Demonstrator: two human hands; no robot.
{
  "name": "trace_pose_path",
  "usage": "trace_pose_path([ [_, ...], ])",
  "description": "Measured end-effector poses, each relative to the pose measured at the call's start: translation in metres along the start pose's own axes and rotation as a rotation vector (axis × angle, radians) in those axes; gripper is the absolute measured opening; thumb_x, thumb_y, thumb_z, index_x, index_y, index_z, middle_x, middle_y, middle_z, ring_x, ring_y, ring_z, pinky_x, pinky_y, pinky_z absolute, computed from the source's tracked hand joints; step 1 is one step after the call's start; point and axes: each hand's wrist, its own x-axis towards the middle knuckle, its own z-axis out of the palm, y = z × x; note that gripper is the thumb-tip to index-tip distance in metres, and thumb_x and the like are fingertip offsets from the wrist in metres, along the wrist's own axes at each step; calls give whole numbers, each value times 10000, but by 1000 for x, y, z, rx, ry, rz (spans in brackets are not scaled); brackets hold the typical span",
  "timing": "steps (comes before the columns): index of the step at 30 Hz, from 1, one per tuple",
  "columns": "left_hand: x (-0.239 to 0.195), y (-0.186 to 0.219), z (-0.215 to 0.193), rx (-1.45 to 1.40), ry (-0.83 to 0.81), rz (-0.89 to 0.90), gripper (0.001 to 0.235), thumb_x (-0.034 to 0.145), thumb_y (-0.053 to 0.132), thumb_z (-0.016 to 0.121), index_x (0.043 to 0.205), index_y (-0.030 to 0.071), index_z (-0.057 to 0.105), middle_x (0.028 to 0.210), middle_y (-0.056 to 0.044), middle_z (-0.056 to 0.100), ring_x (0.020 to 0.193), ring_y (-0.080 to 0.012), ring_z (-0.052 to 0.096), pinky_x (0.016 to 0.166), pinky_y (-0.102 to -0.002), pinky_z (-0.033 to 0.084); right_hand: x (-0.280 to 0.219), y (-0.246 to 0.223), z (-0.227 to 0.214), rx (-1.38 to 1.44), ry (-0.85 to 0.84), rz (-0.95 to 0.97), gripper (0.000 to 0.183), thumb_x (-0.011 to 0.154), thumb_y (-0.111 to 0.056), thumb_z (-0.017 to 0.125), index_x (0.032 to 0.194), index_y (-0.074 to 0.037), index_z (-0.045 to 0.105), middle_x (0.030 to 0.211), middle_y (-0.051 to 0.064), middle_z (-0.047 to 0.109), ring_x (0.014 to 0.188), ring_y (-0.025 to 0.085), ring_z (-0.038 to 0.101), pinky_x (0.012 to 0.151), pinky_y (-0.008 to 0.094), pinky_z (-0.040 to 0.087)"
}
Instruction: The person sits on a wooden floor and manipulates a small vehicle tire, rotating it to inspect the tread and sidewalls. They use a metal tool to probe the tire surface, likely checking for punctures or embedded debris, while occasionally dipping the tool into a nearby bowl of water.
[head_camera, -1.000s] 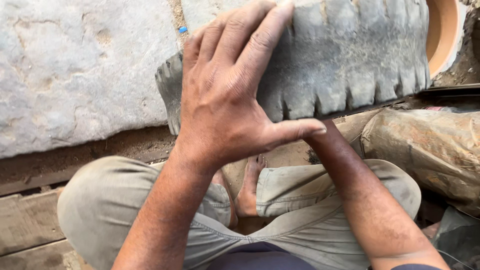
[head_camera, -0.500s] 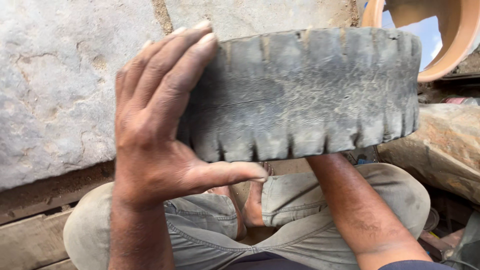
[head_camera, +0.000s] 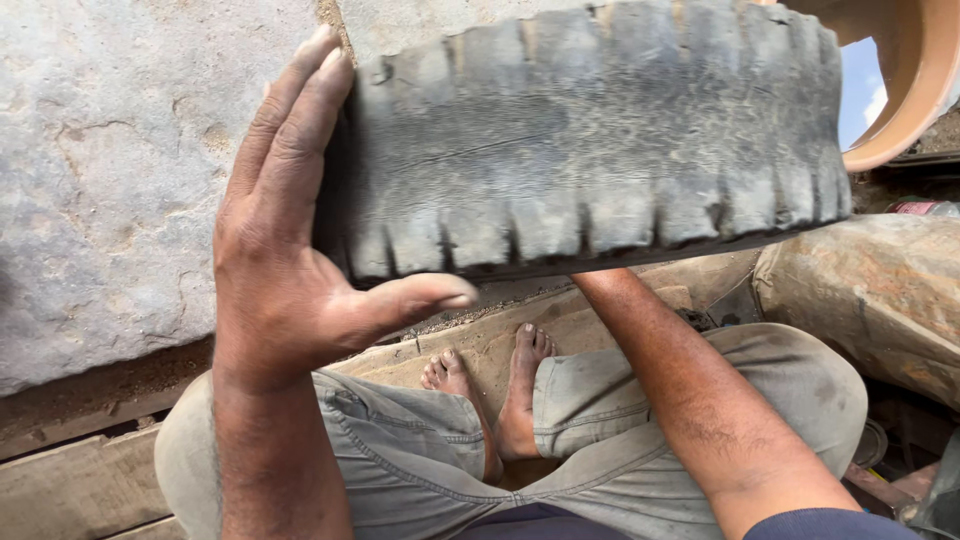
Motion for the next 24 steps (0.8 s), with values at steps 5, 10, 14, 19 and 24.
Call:
trace_pose_path([
  [5,-7,-8,4,32,22,23,1190,698,731,875,1585,71,434,1640,-151,426,1557,-308,406,1292,-455,354,-6,10,5,3,-3,21,287,981,-244,593,1228,-98,578,1206,142,564,1074,301,493,948,465,369],
  [10,4,2,16,119,30,26,1300,605,770,883,1591,59,421,1623,-162,420,1527,-336,431,1304,-496,401,-5,15,-1,4,39,43,309,981,-244,588,1253,-98,566,1237,146,554,1107,307,482,972,472,358],
  [14,9,8,22,61,12,-60,1339,584,809,872,1590,49,419,1671,-194,390,1548,-346,435,1274,-482,406,2,18,0,6,46,49,327,980,-244,585,1273,-99,556,1261,149,546,1134,313,473,991,478,349],
  [19,13,-5,23,30,-9,-10,1288,609,754,905,1583,74,404,1632,-184,382,1556,-335,421,1259,-453,415,3,27,0,9,47,65,350,980,-244,580,1297,-99,544,1292,153,536,1168,320,462,1014,484,338],
  [24,6,-17,24,-94,-24,-27,1250,666,733,896,1619,106,385,1606,-150,402,1501,-265,454,1243,-408,414,5,30,3,30,41,56,374,979,-244,576,1322,-100,532,1323,156,526,1201,326,451,1037,491,327],
])
